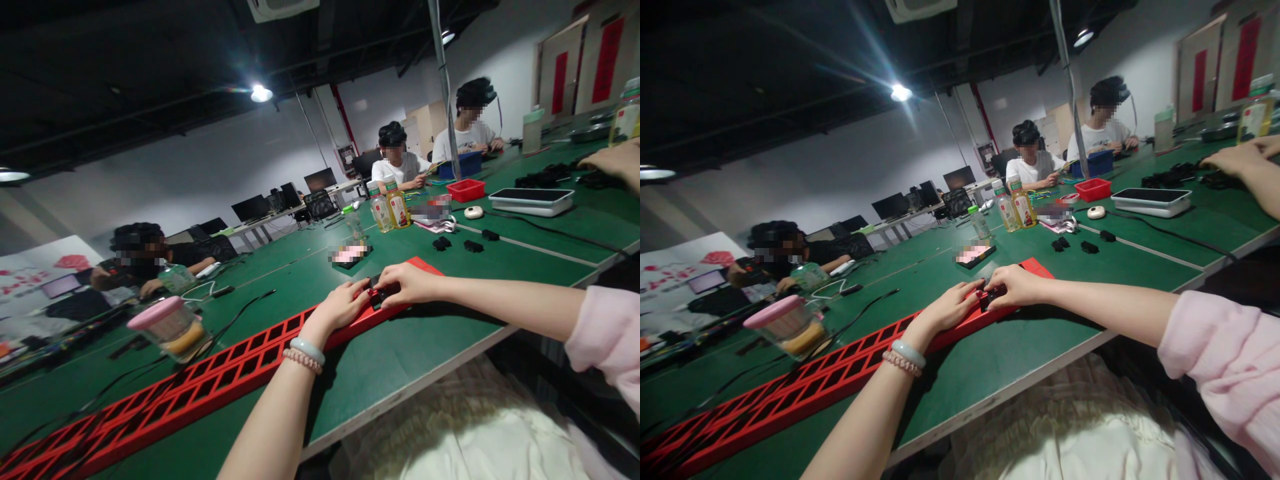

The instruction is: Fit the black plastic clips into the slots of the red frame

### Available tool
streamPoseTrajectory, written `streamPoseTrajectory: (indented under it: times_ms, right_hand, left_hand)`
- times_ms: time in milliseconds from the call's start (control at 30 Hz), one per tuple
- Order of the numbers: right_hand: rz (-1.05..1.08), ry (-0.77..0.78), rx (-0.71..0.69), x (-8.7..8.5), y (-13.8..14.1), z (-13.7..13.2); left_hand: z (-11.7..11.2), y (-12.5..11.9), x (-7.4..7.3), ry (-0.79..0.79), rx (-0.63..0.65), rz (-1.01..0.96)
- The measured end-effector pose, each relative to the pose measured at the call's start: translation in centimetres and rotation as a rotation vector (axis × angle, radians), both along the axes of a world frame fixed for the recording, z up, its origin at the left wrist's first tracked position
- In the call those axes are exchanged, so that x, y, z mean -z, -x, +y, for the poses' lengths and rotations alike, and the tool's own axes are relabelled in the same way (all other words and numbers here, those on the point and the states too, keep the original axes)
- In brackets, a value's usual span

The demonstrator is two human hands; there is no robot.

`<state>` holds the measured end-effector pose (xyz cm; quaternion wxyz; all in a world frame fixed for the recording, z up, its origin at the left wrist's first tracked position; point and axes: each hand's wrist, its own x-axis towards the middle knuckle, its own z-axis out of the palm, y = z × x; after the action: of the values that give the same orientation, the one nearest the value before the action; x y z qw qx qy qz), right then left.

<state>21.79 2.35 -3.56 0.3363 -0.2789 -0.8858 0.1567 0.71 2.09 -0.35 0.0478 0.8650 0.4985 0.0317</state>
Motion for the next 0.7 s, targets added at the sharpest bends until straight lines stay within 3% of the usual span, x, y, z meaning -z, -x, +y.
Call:
streamPoseTrajectory:
  times_ms: [700]
  right_hand:
    - [-0.075,0.096,0.005,-0.3,0.1,1.8]
  left_hand:
    - [0.2,0.0,-0.2,0.066,-0.016,0.024]
